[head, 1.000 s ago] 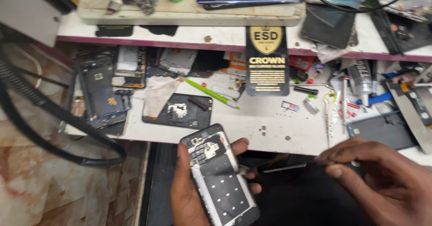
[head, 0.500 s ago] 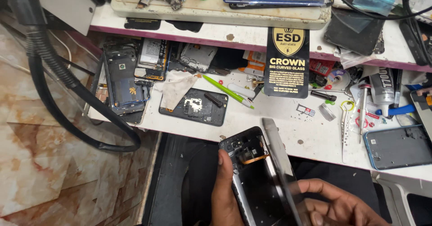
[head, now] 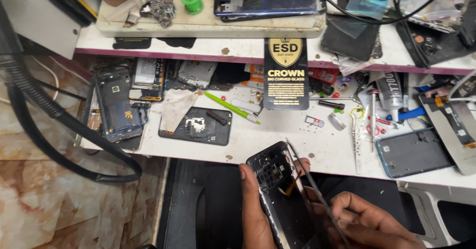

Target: The person reassembles a smartphone by placing the back cover onto the chassis and pressing the edges to secure it. They then remove the cover again and use a screwdriver to manipulate internal components and screws near the camera module.

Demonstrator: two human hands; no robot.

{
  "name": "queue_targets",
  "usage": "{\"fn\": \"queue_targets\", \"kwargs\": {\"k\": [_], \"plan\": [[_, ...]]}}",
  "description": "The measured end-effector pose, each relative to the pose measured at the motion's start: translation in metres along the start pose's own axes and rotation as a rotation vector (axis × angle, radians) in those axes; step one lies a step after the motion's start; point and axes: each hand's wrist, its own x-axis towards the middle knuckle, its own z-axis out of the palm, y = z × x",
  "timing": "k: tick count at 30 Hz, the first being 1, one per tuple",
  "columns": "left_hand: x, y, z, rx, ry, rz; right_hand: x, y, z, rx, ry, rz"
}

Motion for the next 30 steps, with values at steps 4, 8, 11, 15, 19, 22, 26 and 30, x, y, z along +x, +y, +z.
{"fn": "queue_targets", "kwargs": {"k": [4, 8, 11, 15, 19, 22, 26, 30], "plan": [[0.001, -0.005, 0.001, 0.045, 0.121, -0.01, -0.001, 0.0, 0.012, -0.156, 0.31, 0.028], [0.004, -0.007, -0.021, 0.206, -0.045, 0.043, 0.002, 0.005, 0.022, -0.188, 0.279, -0.017], [0.025, -0.007, -0.037, 0.417, -0.24, 0.189, 0.004, 0.005, 0.031, -0.181, 0.336, 0.006], [0.019, -0.008, -0.044, 0.535, -0.131, 0.099, 0.009, 0.008, 0.041, -0.167, 0.36, 0.016], [0.014, -0.007, -0.035, 0.586, -0.138, 0.116, 0.011, 0.009, 0.044, -0.132, 0.385, -0.002], [0.005, -0.005, -0.033, 0.628, -0.137, 0.076, 0.008, 0.012, 0.043, -0.177, 0.371, 0.002], [-0.002, 0.001, -0.027, 0.647, -0.152, 0.041, 0.008, 0.017, 0.044, -0.253, 0.411, 0.016], [-0.005, 0.0, -0.022, 0.65, -0.117, 0.045, 0.004, 0.022, 0.049, -0.973, 0.672, -0.153]]}}
